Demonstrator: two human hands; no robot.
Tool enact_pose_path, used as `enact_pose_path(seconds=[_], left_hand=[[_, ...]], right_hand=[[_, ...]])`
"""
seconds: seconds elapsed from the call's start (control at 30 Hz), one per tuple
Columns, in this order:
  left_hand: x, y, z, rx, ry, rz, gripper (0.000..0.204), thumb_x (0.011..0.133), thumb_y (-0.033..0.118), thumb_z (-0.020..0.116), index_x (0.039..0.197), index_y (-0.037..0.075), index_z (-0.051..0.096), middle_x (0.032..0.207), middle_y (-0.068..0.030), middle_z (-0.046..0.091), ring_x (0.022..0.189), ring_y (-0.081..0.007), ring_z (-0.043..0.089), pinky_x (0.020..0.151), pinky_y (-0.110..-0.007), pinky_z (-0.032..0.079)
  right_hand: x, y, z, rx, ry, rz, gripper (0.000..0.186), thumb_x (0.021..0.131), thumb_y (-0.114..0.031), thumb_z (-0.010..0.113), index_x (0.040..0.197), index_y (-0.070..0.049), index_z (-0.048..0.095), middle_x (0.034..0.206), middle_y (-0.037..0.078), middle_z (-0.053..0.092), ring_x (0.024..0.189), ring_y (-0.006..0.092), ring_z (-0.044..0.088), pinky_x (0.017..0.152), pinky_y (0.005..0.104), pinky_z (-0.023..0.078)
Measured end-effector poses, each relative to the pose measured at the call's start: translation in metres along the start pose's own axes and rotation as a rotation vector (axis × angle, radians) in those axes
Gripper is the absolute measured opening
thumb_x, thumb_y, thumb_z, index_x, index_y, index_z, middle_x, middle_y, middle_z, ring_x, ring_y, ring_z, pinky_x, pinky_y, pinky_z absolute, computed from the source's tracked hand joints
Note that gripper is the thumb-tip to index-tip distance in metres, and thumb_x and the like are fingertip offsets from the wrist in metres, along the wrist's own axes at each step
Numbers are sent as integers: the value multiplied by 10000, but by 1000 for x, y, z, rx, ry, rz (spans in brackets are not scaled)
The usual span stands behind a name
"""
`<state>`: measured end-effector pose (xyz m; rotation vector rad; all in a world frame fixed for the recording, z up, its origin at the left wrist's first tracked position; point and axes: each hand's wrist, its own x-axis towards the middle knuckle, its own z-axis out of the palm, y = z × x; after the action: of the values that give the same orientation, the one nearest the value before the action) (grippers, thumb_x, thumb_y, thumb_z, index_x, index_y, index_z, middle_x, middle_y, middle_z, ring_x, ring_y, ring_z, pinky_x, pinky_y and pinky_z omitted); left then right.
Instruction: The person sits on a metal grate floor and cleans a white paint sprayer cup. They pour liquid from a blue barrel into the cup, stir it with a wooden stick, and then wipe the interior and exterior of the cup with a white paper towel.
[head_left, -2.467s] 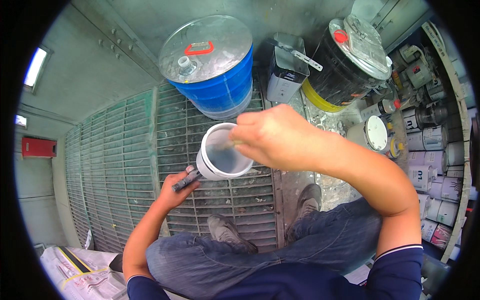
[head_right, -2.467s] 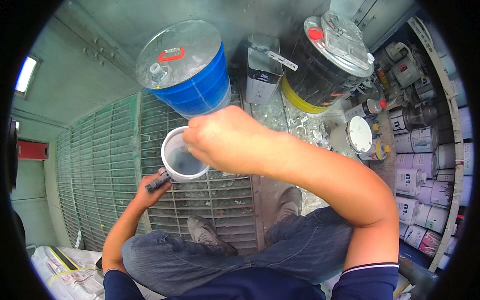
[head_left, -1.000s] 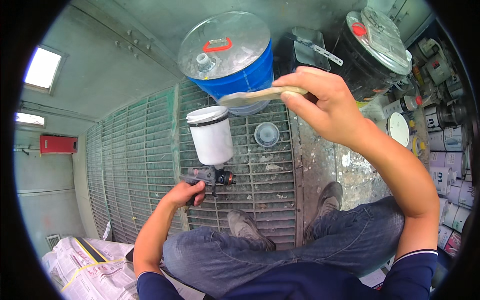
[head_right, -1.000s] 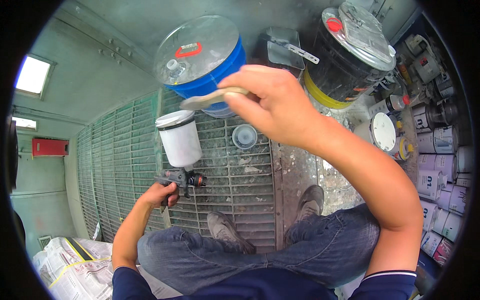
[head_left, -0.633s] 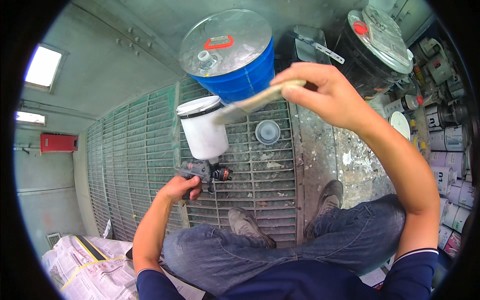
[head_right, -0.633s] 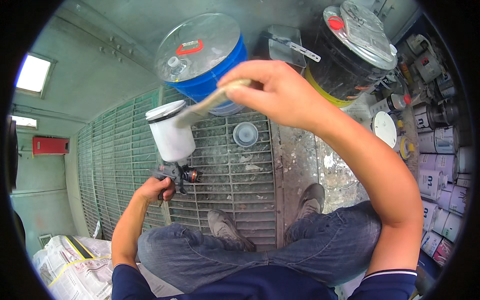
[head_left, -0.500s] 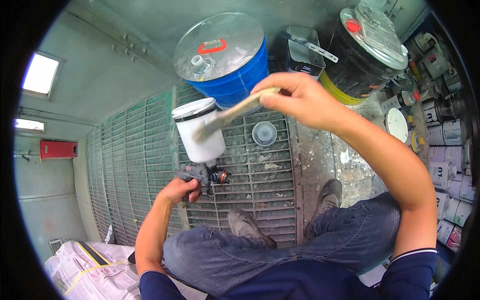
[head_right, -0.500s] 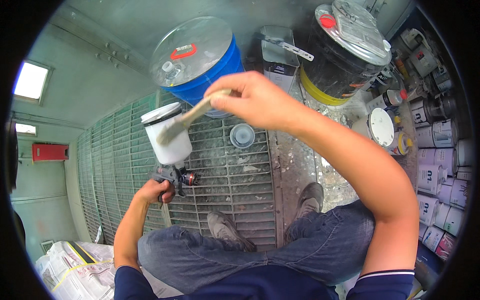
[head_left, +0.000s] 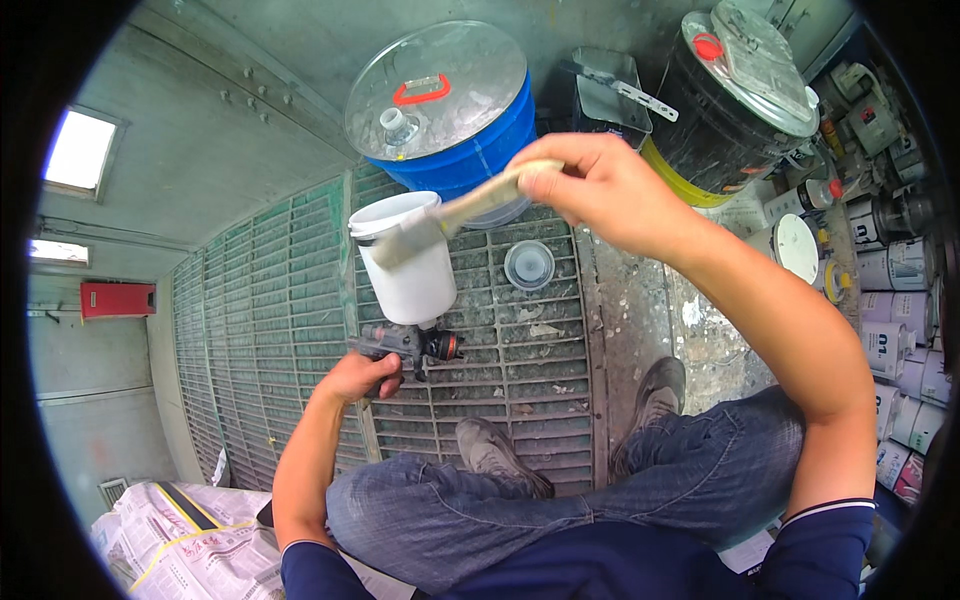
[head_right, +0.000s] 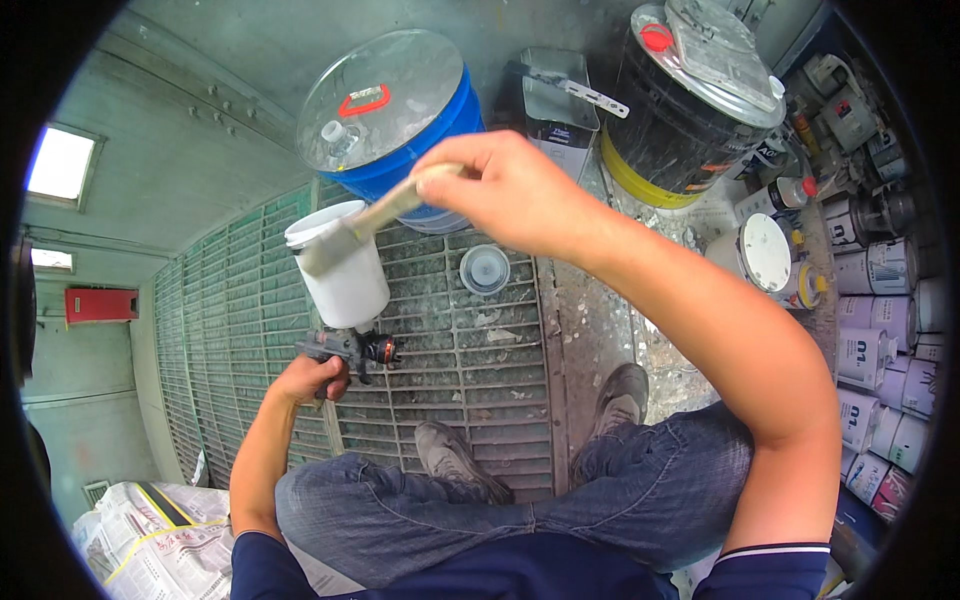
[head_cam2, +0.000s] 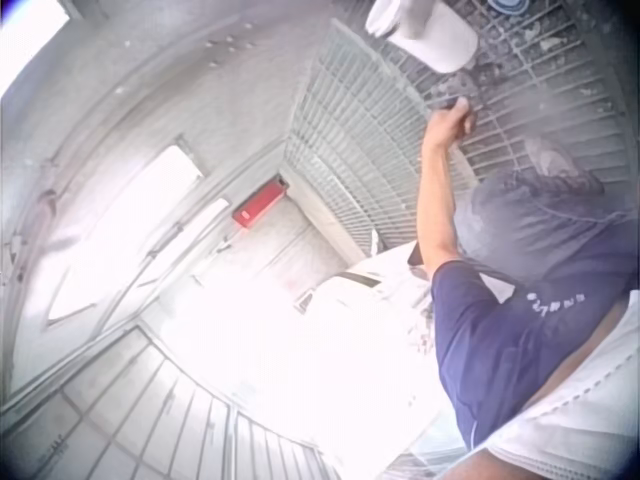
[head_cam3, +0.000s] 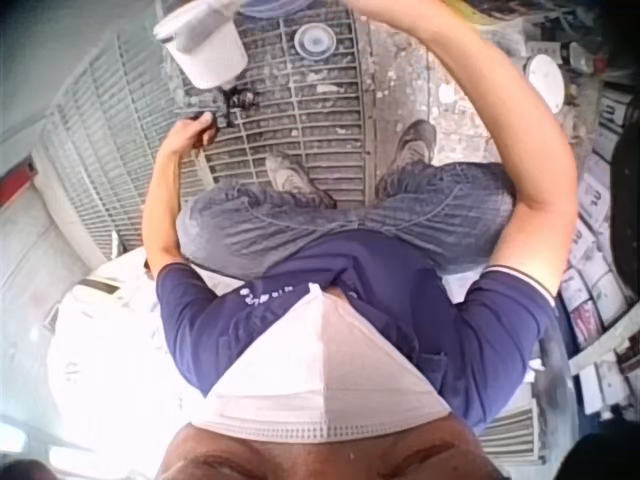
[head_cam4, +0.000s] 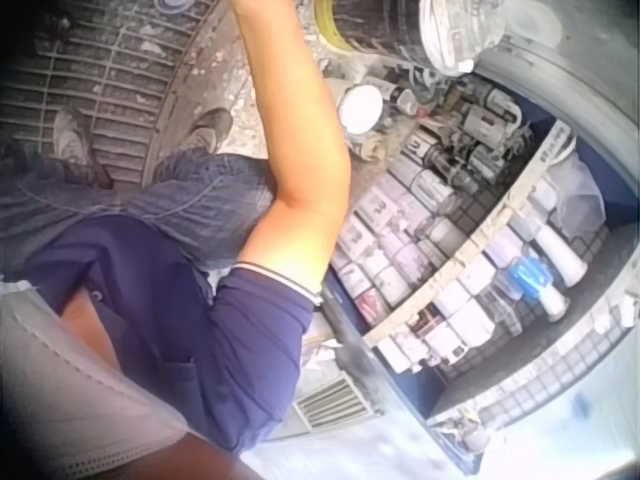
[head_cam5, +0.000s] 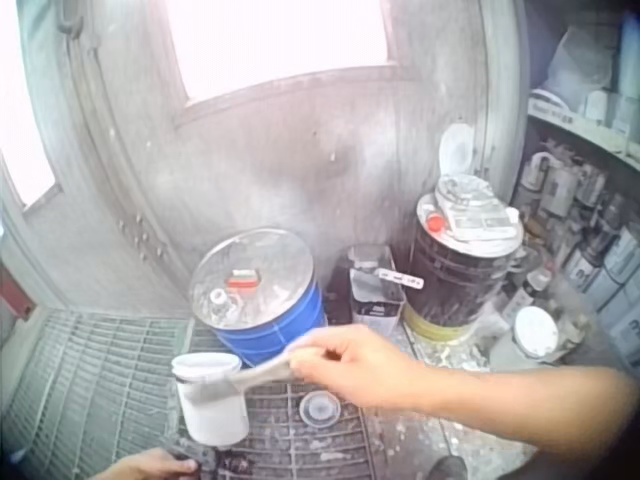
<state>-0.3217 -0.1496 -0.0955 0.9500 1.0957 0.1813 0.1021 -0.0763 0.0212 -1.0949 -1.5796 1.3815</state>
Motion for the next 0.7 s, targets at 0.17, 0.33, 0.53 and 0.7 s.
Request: enact_pose_path(seconds=[0.17, 0.33, 0.53, 0.7], left_hand=[[2, 1, -1, -51, -79, 49, 494, 876, 527, 767, 886, 70, 580, 581, -33, 552, 543, -141, 533, 516, -294, 412], [1, -6, -1, -180, -147, 78, 499, 836, 465, 826, 1023, 67, 590, 573, -54, 551, 497, -144, 514, 465, -294, 381], [2, -9, -1, -219, -163, 68, 525, 811, 462, 848, 1044, 68, 591, 573, -61, 551, 489, -151, 511, 453, -302, 368], [-2, -5, 2, -127, -131, 100, 466, 847, 405, 829, 1021, 34, 607, 604, -42, 568, 528, -130, 535, 489, -283, 406]], right_hand=[[1, 21, -7, -80, -130, -76, 238, 967, -225, 651, 1083, -33, 731, 737, -22, 599, 653, 58, 507, 588, 241, 418], [6, 23, -23, 50, -136, 59, 229, 974, -233, 654, 1106, -61, 728, 711, -32, 559, 624, 53, 496, 564, 228, 398], [8, 27, -33, 116, -110, 58, 226, 975, -235, 652, 1103, -66, 730, 717, -43, 570, 610, 63, 497, 559, 234, 402], [6, 28, -34, -168, -153, 129, 239, 956, -235, 662, 1046, -27, 740, 791, -9, 639, 729, 69, 565, 655, 254, 460]])
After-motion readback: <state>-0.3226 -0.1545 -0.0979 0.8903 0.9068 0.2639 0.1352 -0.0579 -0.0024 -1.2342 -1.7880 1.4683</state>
